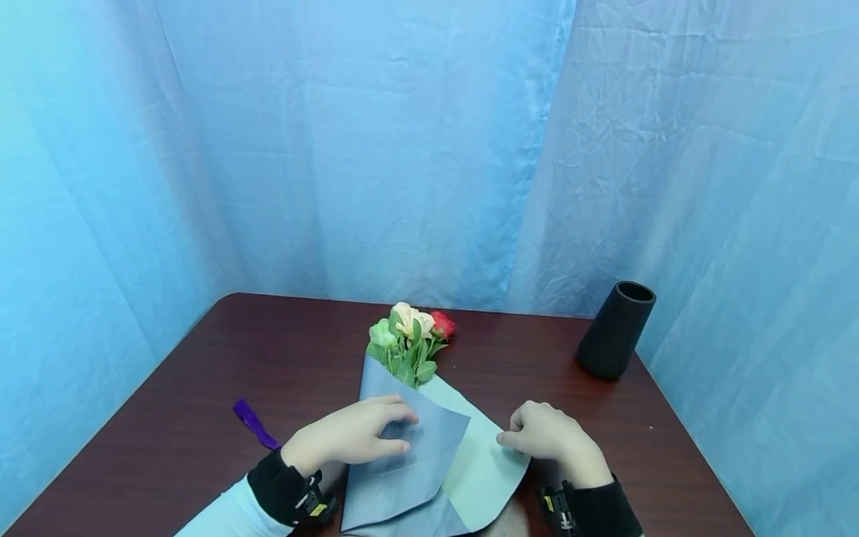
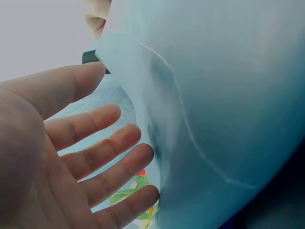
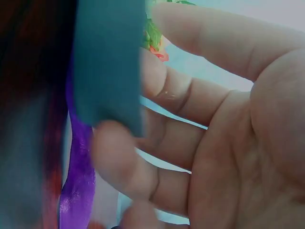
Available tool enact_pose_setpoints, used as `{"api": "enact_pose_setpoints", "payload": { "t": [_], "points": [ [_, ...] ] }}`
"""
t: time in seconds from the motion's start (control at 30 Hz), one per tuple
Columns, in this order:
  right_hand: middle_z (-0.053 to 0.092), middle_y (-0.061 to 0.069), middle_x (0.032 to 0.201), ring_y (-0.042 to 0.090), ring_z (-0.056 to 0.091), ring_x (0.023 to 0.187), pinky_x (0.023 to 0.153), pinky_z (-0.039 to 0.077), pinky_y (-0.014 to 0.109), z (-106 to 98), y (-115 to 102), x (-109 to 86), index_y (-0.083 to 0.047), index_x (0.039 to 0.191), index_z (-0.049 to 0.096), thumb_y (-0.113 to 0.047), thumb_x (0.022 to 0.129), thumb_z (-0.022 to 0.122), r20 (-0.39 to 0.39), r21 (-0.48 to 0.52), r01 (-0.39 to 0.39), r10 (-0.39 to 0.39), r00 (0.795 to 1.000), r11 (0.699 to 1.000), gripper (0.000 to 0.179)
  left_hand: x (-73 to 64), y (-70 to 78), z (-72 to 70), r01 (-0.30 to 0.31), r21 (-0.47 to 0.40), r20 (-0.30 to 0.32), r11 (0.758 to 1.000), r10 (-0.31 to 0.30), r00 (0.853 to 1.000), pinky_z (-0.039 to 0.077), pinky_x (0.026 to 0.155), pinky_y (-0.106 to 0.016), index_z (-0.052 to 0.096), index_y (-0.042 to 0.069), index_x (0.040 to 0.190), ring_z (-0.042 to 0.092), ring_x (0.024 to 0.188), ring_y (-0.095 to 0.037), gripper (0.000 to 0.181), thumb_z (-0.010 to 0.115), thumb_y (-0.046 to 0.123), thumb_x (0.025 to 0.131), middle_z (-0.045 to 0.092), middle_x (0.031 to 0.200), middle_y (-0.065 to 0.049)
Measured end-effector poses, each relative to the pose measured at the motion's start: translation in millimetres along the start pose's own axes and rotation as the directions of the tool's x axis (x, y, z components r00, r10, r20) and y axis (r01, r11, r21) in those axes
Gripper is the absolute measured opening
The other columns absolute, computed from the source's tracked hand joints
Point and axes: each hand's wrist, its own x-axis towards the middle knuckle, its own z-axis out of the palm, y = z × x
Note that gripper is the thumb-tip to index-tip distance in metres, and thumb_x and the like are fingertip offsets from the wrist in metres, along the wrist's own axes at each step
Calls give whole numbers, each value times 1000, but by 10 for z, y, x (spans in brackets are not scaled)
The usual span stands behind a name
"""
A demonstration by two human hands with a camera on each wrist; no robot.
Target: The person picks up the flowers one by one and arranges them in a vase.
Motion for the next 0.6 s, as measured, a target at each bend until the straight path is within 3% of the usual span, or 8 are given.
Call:
{"api": "enact_pose_setpoints", "payload": {
  "t": [0.23,0.33,0.6],
  "points": [
    [42,-4,53,13,32,49,49,32,28,17,21,-20,-2,65,65,-31,92,75,16,-11,-24,24,1000,1000,41,-14,1,-5,2,-10,1,1000,-2,1000,49,93,-27,66,15,131,59,110,-9,36,69,32,98,61,122,5],
    [46,-4,53,13,33,48,49,33,29,4,24,-22,-2,67,66,-32,92,75,1,-11,-20,20,1000,1000,41,-21,2,-29,4,-19,1,1000,-4,1000,49,93,-27,66,15,131,59,110,-9,37,68,32,98,61,123,5],
    [54,2,58,14,39,42,44,42,33,-75,-82,-10,-8,73,63,-34,97,70,-149,70,-17,27,988,997,36,-62,-3,-184,-4,-41,-42,999,2,999,49,94,-28,66,14,134,58,116,-12,39,65,35,100,59,129,7]
  ]
}}
